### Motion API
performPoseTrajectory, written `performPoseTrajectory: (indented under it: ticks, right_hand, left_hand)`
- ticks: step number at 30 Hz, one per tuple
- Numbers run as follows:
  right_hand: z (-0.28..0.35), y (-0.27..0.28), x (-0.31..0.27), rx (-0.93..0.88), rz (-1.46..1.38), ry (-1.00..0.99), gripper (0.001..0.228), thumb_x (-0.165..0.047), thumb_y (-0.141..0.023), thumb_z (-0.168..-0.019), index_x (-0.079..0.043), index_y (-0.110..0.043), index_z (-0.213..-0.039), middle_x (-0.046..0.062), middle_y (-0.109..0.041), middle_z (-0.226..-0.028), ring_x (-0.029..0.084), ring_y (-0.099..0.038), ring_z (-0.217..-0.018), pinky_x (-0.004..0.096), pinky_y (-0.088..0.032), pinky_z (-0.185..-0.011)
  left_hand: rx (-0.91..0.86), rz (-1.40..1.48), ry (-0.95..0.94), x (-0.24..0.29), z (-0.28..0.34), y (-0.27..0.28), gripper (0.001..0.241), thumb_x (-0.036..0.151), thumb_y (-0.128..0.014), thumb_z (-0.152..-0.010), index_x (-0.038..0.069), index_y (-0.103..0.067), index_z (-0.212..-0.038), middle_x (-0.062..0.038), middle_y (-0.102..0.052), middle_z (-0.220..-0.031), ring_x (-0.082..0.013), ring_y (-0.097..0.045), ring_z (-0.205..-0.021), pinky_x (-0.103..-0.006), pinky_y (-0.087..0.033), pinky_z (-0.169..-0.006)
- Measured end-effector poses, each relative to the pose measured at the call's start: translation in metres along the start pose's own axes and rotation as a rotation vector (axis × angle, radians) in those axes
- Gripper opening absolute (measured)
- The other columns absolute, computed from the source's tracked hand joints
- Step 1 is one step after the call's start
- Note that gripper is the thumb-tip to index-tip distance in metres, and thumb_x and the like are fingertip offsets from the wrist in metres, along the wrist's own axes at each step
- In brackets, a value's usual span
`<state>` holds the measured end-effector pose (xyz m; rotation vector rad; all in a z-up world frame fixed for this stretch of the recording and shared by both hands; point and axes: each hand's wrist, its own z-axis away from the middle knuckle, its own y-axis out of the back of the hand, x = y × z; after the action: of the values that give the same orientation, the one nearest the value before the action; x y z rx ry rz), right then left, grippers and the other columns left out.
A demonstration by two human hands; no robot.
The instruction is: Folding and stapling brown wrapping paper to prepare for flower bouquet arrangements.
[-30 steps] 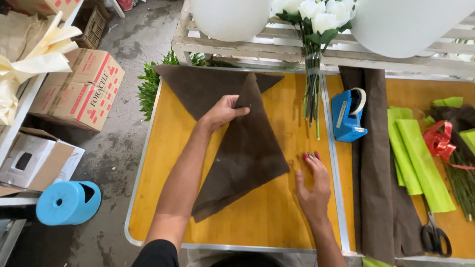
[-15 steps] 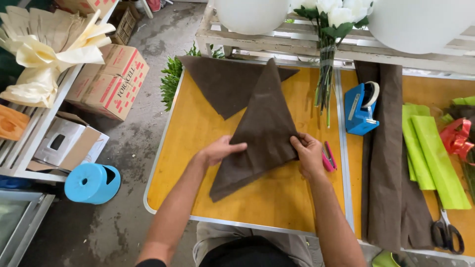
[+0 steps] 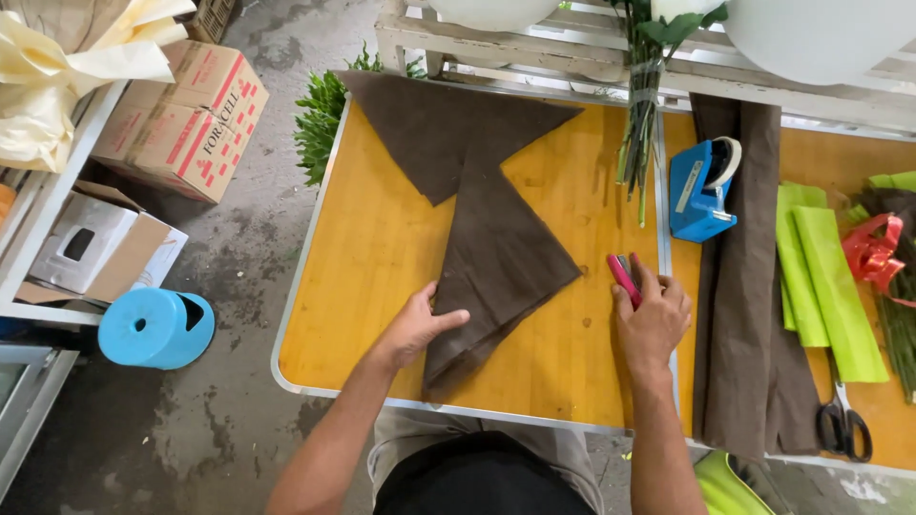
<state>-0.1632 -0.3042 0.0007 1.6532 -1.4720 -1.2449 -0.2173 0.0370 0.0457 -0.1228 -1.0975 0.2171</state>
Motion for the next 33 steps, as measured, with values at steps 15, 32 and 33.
performPoseTrajectory:
  ticks: [15,32,33]
  right_hand:
    - [0.071,0.050,-0.061,-0.324,-0.527,0.036,0.032,-0.033,-0.053,-0.108,-0.009,-0.073,-0.113,0.016,-0.073,-0.103,0.039,-0.068,-0.099,0.048,-0.051,-0.093]
    - [0.089,0.031,-0.076,-0.301,-0.567,0.225,0.033,-0.028,-0.059,-0.104,-0.007,-0.066,-0.129,0.013,-0.068,-0.097,0.036,-0.066,-0.092,0.046,-0.052,-0.083]
    - [0.089,0.029,-0.076,-0.299,-0.602,0.206,0.039,-0.027,-0.063,-0.103,-0.006,-0.063,-0.135,0.015,-0.069,-0.100,0.037,-0.067,-0.093,0.047,-0.053,-0.084]
  left_hand:
    - [0.093,0.211,-0.028,-0.050,-0.059,-0.032,0.046,0.000,-0.091,-0.069,0.004,-0.070,-0.110,-0.013,-0.073,-0.091,-0.0277,-0.073,-0.081,-0.0410,-0.063,-0.065]
    - [0.075,-0.489,-0.075,-0.018,-0.022,-0.050,0.064,0.022,-0.092,-0.065,0.018,-0.068,-0.124,-0.013,-0.075,-0.112,-0.0364,-0.071,-0.111,-0.0470,-0.059,-0.085]
    - [0.069,-0.542,-0.066,-0.014,-0.021,-0.049,0.069,0.025,-0.092,-0.066,0.020,-0.066,-0.130,-0.013,-0.074,-0.117,-0.0367,-0.070,-0.115,-0.0475,-0.059,-0.089]
